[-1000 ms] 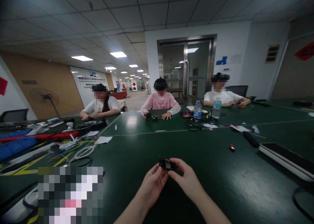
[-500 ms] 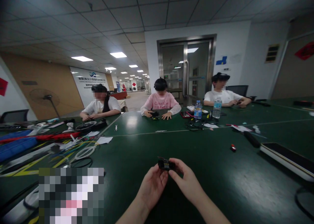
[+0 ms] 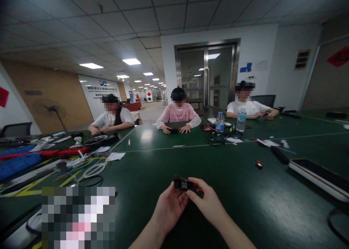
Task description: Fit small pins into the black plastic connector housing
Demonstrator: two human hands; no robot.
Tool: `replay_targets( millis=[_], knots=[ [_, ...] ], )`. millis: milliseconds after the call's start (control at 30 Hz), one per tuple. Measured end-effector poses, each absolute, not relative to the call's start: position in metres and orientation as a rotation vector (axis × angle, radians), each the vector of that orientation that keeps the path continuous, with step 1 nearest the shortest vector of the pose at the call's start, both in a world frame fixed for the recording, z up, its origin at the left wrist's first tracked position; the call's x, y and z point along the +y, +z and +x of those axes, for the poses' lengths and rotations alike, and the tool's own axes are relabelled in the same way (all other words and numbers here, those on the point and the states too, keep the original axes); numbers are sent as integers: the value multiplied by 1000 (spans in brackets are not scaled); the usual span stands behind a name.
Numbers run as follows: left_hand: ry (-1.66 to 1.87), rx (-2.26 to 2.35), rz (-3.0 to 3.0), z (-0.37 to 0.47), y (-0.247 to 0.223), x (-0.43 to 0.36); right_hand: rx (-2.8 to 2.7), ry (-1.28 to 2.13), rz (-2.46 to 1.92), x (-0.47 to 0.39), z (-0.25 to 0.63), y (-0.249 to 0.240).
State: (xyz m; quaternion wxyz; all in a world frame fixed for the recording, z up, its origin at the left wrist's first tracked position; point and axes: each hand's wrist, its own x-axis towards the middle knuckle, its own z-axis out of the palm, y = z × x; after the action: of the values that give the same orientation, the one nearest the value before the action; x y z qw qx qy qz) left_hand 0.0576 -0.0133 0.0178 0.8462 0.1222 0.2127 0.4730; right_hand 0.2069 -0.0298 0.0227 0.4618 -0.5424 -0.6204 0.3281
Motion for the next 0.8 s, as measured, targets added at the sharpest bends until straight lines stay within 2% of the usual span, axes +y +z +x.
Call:
replay_targets(
  millis=[467,800],
  knots=[
    [813,136,293,50,18,-15,-1585,787,-1318,-32,206,26],
    [820,138,301,53,15,-14,-1639,810,-1302,-33,206,26]
  ],
)
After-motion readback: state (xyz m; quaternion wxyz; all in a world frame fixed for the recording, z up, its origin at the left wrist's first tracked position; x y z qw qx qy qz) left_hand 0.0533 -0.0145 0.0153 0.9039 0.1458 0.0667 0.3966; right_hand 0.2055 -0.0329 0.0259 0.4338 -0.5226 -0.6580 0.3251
